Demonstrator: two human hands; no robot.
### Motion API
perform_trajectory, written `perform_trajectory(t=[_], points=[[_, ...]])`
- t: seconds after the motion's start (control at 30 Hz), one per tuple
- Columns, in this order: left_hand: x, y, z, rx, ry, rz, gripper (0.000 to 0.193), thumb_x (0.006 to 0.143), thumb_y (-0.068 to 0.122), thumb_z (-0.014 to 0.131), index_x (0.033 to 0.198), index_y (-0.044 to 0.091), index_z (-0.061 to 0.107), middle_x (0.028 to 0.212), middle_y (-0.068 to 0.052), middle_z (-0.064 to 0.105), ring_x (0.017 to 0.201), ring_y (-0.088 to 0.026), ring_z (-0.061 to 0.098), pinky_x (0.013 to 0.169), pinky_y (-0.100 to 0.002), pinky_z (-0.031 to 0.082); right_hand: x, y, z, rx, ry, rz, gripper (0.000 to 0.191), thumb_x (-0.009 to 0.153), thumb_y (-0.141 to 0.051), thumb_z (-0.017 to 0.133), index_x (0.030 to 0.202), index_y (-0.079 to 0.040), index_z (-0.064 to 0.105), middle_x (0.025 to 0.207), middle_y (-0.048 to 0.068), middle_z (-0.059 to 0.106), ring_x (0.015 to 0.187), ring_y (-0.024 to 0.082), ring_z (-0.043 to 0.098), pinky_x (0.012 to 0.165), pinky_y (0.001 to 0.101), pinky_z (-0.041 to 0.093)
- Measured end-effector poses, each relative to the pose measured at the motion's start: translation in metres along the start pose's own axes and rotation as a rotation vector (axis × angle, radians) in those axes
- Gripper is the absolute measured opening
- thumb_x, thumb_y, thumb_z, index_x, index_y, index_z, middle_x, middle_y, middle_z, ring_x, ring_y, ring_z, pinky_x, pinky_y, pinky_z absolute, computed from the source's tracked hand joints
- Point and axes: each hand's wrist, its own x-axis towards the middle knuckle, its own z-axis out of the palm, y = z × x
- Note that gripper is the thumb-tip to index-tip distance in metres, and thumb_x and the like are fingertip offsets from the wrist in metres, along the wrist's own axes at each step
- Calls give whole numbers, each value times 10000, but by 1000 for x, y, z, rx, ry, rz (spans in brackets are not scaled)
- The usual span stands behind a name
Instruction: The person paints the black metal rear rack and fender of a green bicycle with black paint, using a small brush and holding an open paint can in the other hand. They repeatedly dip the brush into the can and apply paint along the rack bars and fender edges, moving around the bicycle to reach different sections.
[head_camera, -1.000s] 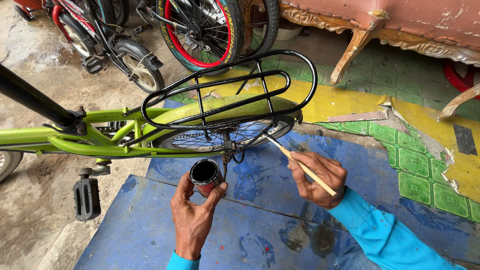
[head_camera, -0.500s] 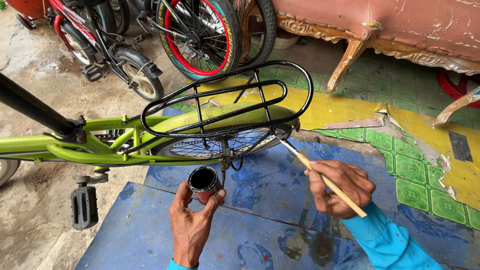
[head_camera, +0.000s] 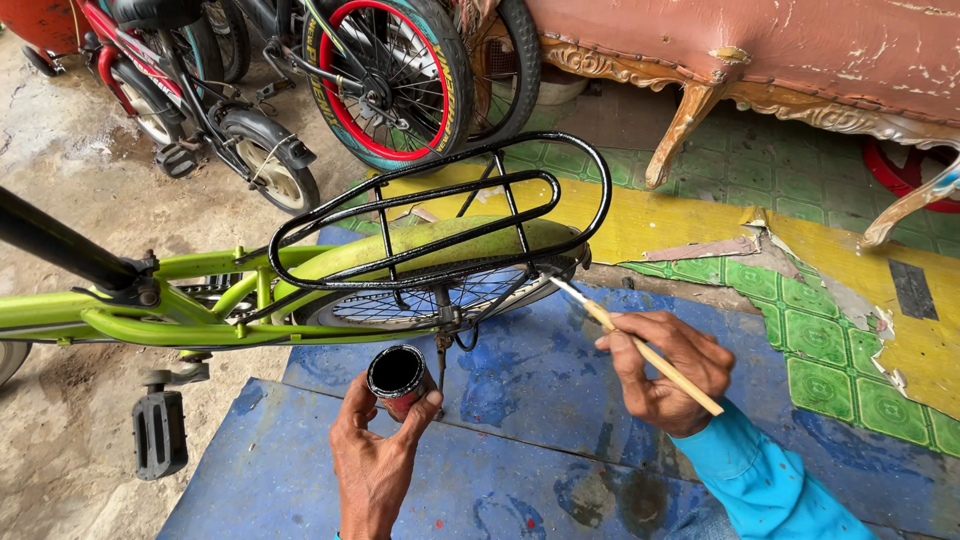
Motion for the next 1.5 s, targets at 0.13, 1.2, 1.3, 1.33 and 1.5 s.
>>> perform_trajectory(t=[0.13,1.2,1.3,1.33,1.5], points=[[1,-4,1,-14,-12,-13,570,658,377,904,1151,134,749,1040,-49,798,1071,-226,697,1010,-446,489,1,0,3,34,-11,73,123,937,-12,671,1056,14,685,836,99,752,786,193,778,713,284,607],[7,-15,12,-76,-25,3,580,652,328,915,1158,104,741,1047,-55,805,1050,-208,717,1011,-434,496,6,-3,2,59,-16,111,117,914,-47,689,1020,0,697,810,101,743,734,190,759,666,291,593],[6,-11,12,-85,-48,26,575,663,329,905,1166,107,736,1049,-47,806,1038,-203,722,980,-432,512,5,-4,0,42,-19,97,121,890,-43,694,1004,-4,699,805,105,735,723,193,757,653,287,593],[6,-10,11,-79,-44,21,583,658,323,907,1171,109,732,1050,-45,802,1039,-200,717,976,-428,509,4,-5,-1,67,-5,108,118,906,-35,683,1018,-2,695,823,105,737,740,190,764,668,284,601],[2,-1,12,-95,-45,22,543,668,309,906,1136,92,739,1014,-53,808,997,-209,708,975,-407,497,3,-2,-3,44,-34,36,128,862,-16,673,986,-8,703,826,109,748,732,188,768,648,283,600]])
